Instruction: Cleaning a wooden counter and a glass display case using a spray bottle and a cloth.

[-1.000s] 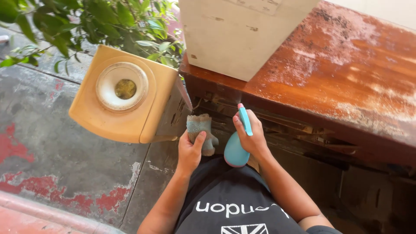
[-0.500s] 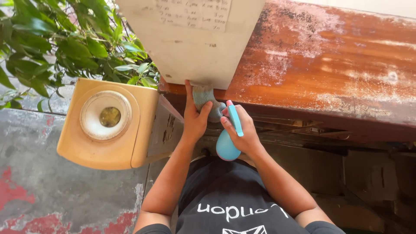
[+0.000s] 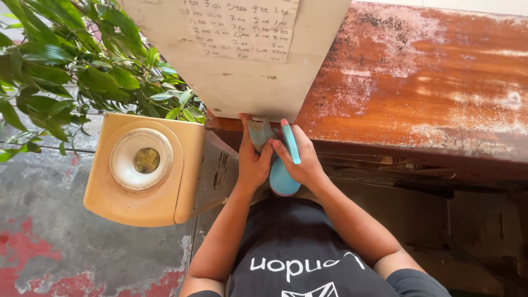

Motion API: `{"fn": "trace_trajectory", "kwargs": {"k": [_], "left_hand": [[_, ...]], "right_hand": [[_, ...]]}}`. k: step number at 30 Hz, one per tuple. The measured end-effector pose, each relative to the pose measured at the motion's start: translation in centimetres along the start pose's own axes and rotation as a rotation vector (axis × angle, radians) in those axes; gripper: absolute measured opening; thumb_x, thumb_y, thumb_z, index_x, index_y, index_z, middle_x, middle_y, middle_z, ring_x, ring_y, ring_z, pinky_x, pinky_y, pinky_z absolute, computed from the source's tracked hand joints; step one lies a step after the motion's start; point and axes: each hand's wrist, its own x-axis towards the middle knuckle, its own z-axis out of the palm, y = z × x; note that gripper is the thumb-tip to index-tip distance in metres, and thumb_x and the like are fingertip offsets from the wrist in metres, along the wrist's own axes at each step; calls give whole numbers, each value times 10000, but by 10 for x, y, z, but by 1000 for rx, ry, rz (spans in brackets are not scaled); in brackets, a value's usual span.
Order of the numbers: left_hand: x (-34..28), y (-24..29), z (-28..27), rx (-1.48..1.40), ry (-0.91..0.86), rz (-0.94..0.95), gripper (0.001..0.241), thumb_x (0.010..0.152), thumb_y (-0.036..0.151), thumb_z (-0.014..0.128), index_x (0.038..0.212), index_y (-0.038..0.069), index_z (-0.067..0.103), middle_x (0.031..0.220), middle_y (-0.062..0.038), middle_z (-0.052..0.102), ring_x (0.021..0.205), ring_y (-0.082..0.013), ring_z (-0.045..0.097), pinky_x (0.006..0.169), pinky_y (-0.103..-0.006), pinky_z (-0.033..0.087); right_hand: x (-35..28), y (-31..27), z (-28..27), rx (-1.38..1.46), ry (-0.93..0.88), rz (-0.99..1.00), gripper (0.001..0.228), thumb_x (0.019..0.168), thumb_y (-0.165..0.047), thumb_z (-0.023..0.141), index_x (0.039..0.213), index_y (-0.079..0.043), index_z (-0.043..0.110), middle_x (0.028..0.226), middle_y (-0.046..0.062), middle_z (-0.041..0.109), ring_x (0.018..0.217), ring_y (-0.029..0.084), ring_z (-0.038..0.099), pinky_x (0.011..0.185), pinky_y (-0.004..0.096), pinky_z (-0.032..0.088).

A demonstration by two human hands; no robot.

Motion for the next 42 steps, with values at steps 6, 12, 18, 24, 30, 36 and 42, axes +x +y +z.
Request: {"fn": "trace_trajectory", "kwargs": {"k": [6, 12, 18, 24, 30, 36, 42], "left_hand": [[0, -2, -3, 12, 23, 37, 815, 959, 63, 544, 1596, -87, 60, 1303, -248, 631, 1288, -279, 540, 1171, -504, 354], [-12, -18, -17, 19, 9, 56, 648, 979, 98, 584, 1557, -54, 335, 1650, -312, 143, 1478, -447, 284, 1210, -573, 271], [-37, 4, -21, 139, 56, -71, 385, 986, 206, 583, 1284, -26, 658, 1560, -209, 339, 1376, -436, 433, 1134, -618, 336], [-36, 19, 25, 187, -42, -29, 246, 895, 214, 712, 1045, 21, 724, 1227, -163, 451, 1163, -369, 532, 1068, -472, 412], [-15, 6, 77, 40, -106, 39, 188, 870, 199, 725, 1010, 74, 713, 1201, -94, 429, 1192, -266, 505, 1066, -404, 405], [18, 33, 128, -156, -121, -72, 307, 875, 197, 695, 1136, 41, 651, 1040, -101, 603, 984, -165, 583, 881, -381, 492], [36, 31, 166, -147, -77, -110, 267, 865, 199, 708, 1065, 24, 686, 932, -108, 703, 901, -140, 608, 796, -399, 530]], "right_hand": [[3, -5, 7, 27, -27, 5, 323, 1010, -411, 601, 1096, -100, 605, 866, 149, 587, 794, 334, 642, 702, 451, 511], [-8, -11, 2, 17, -84, -27, 319, 1000, -379, 617, 1058, -66, 608, 831, 198, 601, 795, 362, 668, 708, 484, 515], [-29, 4, -30, 24, 4, -75, 231, 965, -280, 664, 1124, -114, 687, 994, 138, 716, 955, 315, 720, 829, 430, 563], [-8, -27, -72, -133, 318, -434, 362, 1029, -319, 594, 1103, 32, 642, 1125, 182, 667, 1000, 343, 673, 839, 410, 564], [25, 3, -113, -246, 486, -506, 500, 1026, -415, 597, 1231, 37, 656, 1168, 155, 636, 1016, 298, 666, 867, 391, 550], [57, 37, -165, -240, 483, -471, 507, 1017, -421, 631, 1241, 34, 643, 1176, 169, 630, 1022, 308, 657, 875, 389, 546], [89, 66, -189, -150, 489, -507, 567, 978, -407, 708, 1285, 57, 603, 1188, 224, 605, 1084, 361, 627, 916, 452, 515]]}}
